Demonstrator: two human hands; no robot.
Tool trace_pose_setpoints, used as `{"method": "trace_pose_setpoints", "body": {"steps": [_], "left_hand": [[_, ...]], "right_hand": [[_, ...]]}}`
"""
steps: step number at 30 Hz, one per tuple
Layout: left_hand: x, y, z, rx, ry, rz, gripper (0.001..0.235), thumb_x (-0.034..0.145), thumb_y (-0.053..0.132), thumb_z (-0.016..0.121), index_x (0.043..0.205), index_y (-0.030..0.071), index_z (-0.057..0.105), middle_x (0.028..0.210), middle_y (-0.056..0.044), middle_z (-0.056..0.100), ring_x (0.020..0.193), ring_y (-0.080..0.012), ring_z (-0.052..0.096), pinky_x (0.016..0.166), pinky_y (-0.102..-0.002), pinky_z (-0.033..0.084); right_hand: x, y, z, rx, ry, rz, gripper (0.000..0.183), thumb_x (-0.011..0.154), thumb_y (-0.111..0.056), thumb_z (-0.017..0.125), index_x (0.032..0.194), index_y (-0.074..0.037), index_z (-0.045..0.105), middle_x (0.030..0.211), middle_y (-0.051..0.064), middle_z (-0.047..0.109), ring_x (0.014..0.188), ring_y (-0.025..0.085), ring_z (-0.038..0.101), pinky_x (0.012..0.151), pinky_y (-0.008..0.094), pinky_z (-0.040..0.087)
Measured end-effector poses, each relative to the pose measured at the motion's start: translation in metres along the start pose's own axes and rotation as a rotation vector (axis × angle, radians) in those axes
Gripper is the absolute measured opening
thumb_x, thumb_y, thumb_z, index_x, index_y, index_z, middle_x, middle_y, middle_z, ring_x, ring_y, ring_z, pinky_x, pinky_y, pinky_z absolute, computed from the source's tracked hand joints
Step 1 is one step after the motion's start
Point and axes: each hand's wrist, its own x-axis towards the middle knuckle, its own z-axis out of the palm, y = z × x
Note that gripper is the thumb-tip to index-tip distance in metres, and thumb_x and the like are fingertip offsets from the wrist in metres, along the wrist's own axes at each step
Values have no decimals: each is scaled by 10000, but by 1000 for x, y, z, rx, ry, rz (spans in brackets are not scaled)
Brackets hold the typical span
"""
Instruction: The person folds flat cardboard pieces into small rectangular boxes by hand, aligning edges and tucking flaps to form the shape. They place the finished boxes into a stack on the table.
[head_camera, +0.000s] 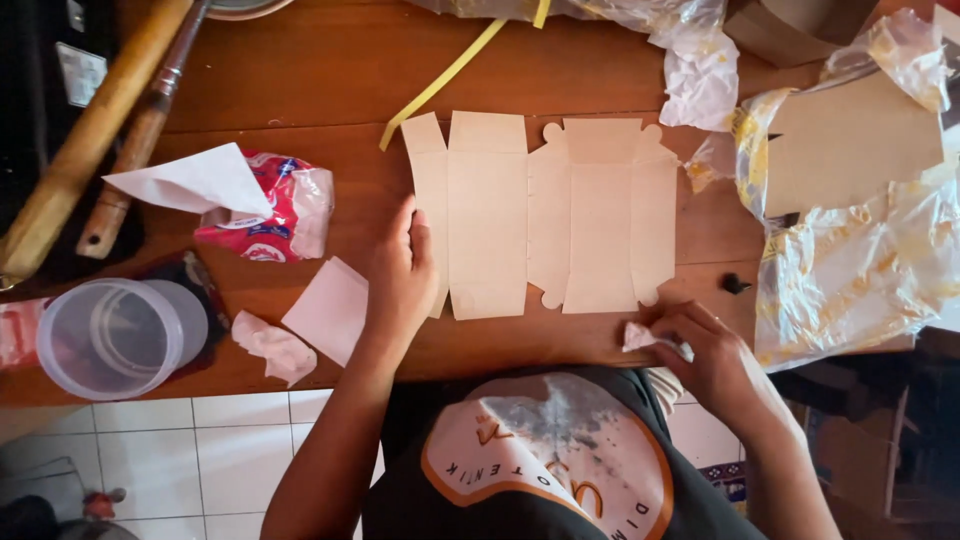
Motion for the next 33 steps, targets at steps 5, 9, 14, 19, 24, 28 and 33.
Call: {"method": "trace_pose_setpoints", "body": {"steps": [5, 9, 14, 19, 24, 28, 33], "left_hand": [[-11, 20, 0, 208, 98, 355, 527, 1034, 172, 484, 1505, 48, 284, 1466, -203, 461, 1331, -360, 481, 1101, -485, 373], [-21, 27, -1, 189, 84, 363, 551, 983, 139, 561, 1493, 55, 371, 1427, -207, 433, 1302, -404, 463, 1070, -519, 405], [-23, 7, 7, 276, 113, 495, 542, 949, 100, 580, 1463, 39, 419, 1389, -194, 484, 1265, -392, 491, 1046, -503, 401], [-24, 11, 12, 384, 160, 577, 488, 963, 98, 534, 1440, 28, 457, 1379, -185, 510, 1234, -383, 508, 1058, -471, 405], [-22, 10, 10, 398, 167, 587, 495, 942, 90, 529, 1431, 32, 472, 1372, -182, 515, 1237, -389, 494, 1061, -486, 395], [-22, 15, 7, 374, 157, 553, 467, 955, 73, 520, 1418, 24, 483, 1360, -185, 523, 1225, -383, 499, 1058, -480, 402], [-21, 14, 8, 374, 166, 564, 436, 976, 88, 501, 1407, 28, 497, 1357, -177, 532, 1226, -370, 504, 1054, -472, 406]], "right_hand": [[8, 2, -11, -150, 311, -17, 32, 912, -59, 705, 936, -74, 719, 987, 57, 651, 714, 180, 623, 663, 303, 476], [44, 17, 5, -257, 569, -14, 135, 918, -215, 806, 1041, -210, 751, 952, -18, 668, 781, 183, 685, 696, 309, 545], [101, -12, 54, -169, 485, -90, 102, 904, -185, 718, 1006, -184, 713, 888, 10, 641, 738, 251, 697, 638, 354, 565], [124, -81, 87, 77, 269, -258, 189, 879, -117, 641, 1065, -88, 628, 940, 134, 598, 860, 411, 659, 705, 478, 556], [147, -110, 64, -1729, 628, -505, 319, 837, 118, 542, 1090, -70, 597, 1061, 107, 613, 1047, 314, 626, 811, 342, 530], [183, 0, 34, -1139, 645, -341, 209, 838, -28, 648, 1043, -69, 661, 937, 139, 573, 849, 297, 631, 607, 400, 515], [166, 66, -1, 626, 543, -65, 158, 1078, -20, 536, 1136, -97, 411, 880, 20, 556, 651, 71, 524, 520, 161, 385]]}}
